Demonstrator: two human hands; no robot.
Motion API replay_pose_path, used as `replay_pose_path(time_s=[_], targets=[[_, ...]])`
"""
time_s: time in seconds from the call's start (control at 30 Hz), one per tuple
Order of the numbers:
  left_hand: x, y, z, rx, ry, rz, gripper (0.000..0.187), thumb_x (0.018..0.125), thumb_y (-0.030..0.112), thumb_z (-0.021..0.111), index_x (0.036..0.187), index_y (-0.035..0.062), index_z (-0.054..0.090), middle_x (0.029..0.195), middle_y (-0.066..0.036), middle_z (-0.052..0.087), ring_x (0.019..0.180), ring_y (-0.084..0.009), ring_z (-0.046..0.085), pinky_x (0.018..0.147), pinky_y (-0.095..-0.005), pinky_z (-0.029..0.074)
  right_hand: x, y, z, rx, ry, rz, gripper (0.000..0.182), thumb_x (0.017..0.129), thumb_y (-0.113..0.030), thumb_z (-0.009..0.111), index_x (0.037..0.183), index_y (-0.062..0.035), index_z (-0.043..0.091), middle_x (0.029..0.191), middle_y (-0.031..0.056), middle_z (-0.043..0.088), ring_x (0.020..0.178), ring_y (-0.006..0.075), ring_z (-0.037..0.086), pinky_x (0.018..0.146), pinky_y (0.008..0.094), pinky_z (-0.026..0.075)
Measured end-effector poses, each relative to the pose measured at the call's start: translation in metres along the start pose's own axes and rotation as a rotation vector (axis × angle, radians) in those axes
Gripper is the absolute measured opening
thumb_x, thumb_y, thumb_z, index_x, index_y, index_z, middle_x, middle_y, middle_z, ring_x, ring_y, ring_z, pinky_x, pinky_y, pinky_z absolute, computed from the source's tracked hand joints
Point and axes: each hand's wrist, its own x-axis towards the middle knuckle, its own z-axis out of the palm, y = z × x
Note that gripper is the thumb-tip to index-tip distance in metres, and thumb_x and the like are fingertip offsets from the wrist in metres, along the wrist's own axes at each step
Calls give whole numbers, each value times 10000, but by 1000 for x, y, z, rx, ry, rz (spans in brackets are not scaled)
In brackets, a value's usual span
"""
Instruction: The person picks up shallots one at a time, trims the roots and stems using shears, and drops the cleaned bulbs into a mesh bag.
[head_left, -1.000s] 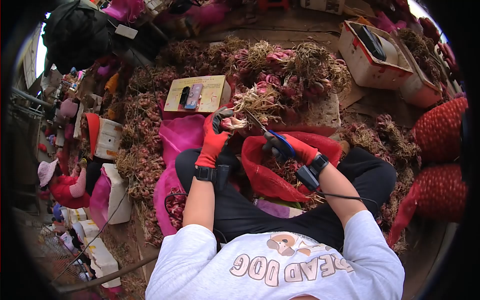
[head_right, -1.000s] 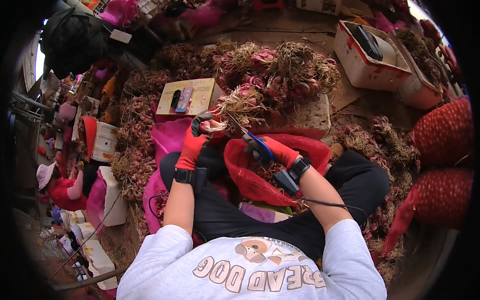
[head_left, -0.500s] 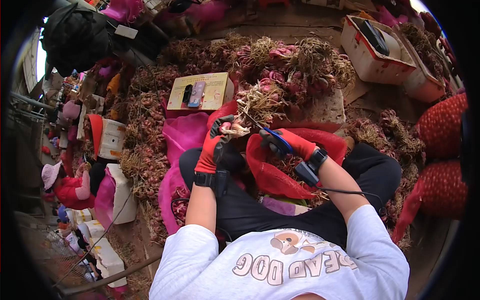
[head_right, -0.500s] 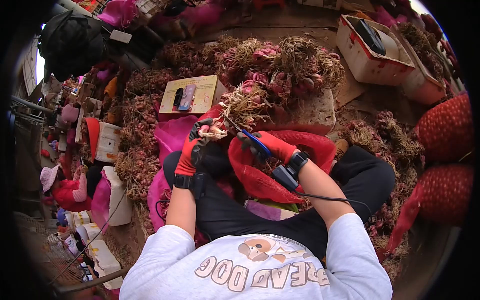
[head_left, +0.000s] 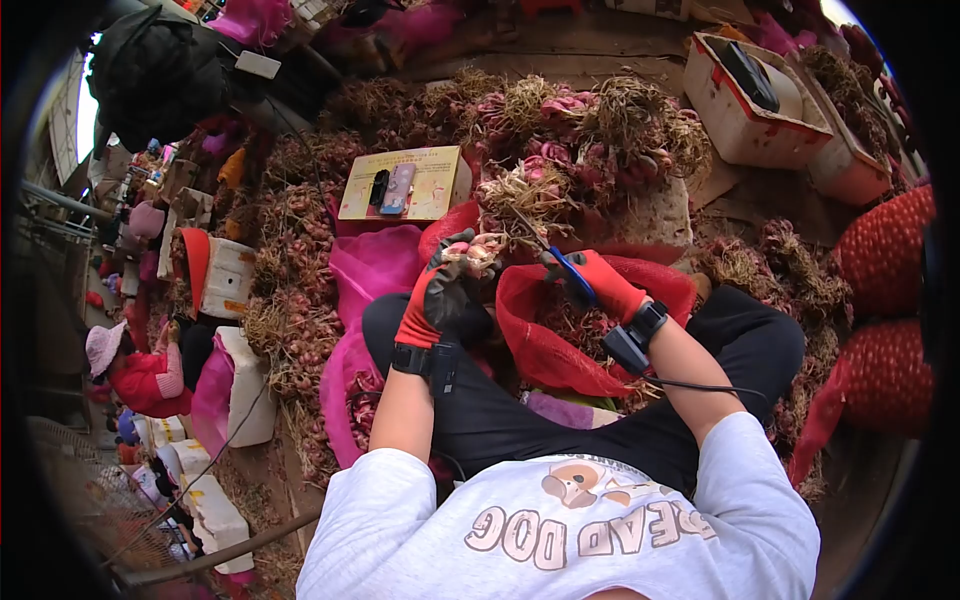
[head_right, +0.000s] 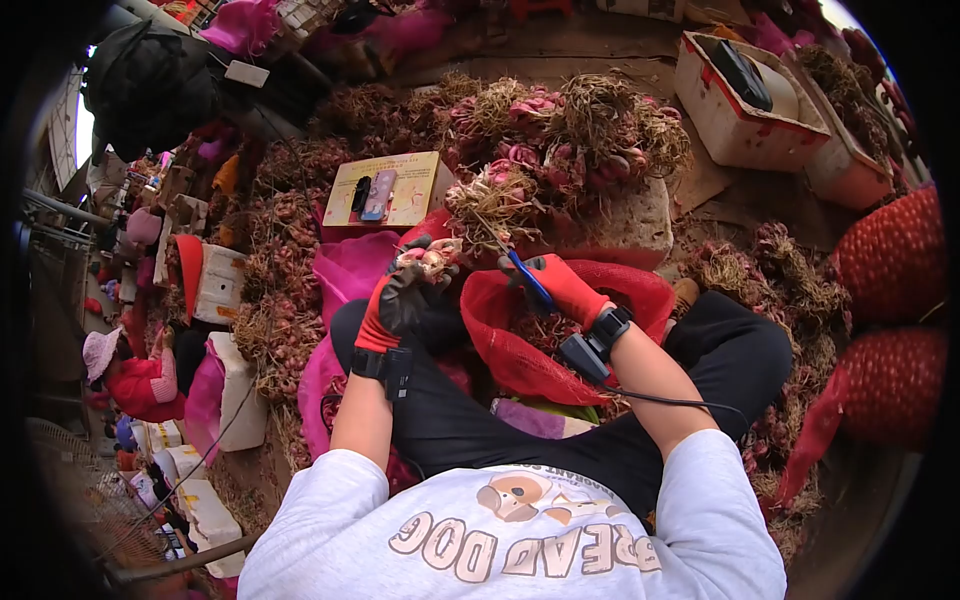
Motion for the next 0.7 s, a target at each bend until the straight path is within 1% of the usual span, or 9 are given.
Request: replay_pose_path(time_s=[0.1, 0.13, 0.23, 0.27, 0.37, 0.4, 0.5, 0.6, 0.7], targets=[[-7, -35, -2, -367, -183, -54, 447, 897, 235, 613, 1297, 114, 452, 1268, -148, 499, 1108, -378, 540, 867, -410, 538, -43, -12, -10, 138, -94, 33, 286, 891, -374, 618, 1000, -109, 633, 630, -42, 536, 457, 36, 449, 432, 195, 377], [-3, -50, -5, -563, -150, -234, 400, 898, 265, 617, 1257, 158, 477, 1274, -132, 489, 1112, -371, 540, 837, -412, 549, -57, -12, -12, 126, -46, 19, 260, 908, -332, 599, 1067, -127, 588, 721, -20, 574, 489, 23, 477, 447, 172, 388], [-8, -96, 30, -473, 19, -213, 367, 913, 292, 592, 1237, 156, 484, 1239, -108, 505, 1084, -341, 555, 824, -398, 548, -94, -21, -15, 173, -14, -59, 250, 914, -327, 591, 1063, -127, 597, 811, 1, 601, 519, 20, 501, 454, 173, 392], [-9, -106, 49, -303, -29, -146, 412, 919, 368, 570, 1248, 139, 473, 1196, -80, 528, 1081, -277, 556, 844, -368, 531, -99, -17, -19, 186, -26, -85, 298, 892, -334, 616, 1074, -99, 605, 865, 32, 619, 566, 52, 548, 481, 187, 433], [4, -123, 92, 79, -178, -98, 467, 935, 426, 525, 1265, 102, 456, 1194, -62, 533, 1102, -206, 541, 878, -356, 508, -92, 19, -33, 165, 1, -332, 321, 859, -300, 648, 1061, -53, 613, 880, 43, 626, 662, 91, 594, 525, 220, 482], [10, -131, 103, 128, -168, -108, 533, 941, 483, 486, 1278, 73, 445, 1213, -51, 527, 1091, -164, 539, 894, -338, 491, -95, 21, -39, 188, 28, -227, 290, 833, -222, 661, 1031, -15, 615, 900, 49, 633, 757, 115, 615, 587, 244, 507], [11, -143, 107, 168, 32, -131, 556, 952, 500, 451, 1295, 62, 439, 1180, -51, 553, 1038, -155, 564, 872, -314, 490, -93, 37, -44, 384, 51, -273, 259, 821, -160, 659, 1029, -13, 614, 898, 26, 632, 790, 102, 614, 648, 252, 506], [10, -135, 99, 135, 44, -252, 546, 955, 503, 438, 1295, 76, 450, 1144, -49, 576, 973, -158, 588, 848, -299, 493, -86, 46, -44, 349, 251, -395, 278, 818, -169, 667, 1050, -26, 609, 889, 56, 643, 795, 149, 627, 719, 293, 507], [14, -140, 86, 199, 120, -363, 494, 975, 472, 407, 1279, 87, 468, 1081, -38, 591, 936, -154, 595, 821, -281, 499, -84, 43, -38, -241, 576, -560, 305, 819, -183, 673, 1077, -38, 597, 893, 102, 646, 815, 214, 638, 766, 335, 502]])
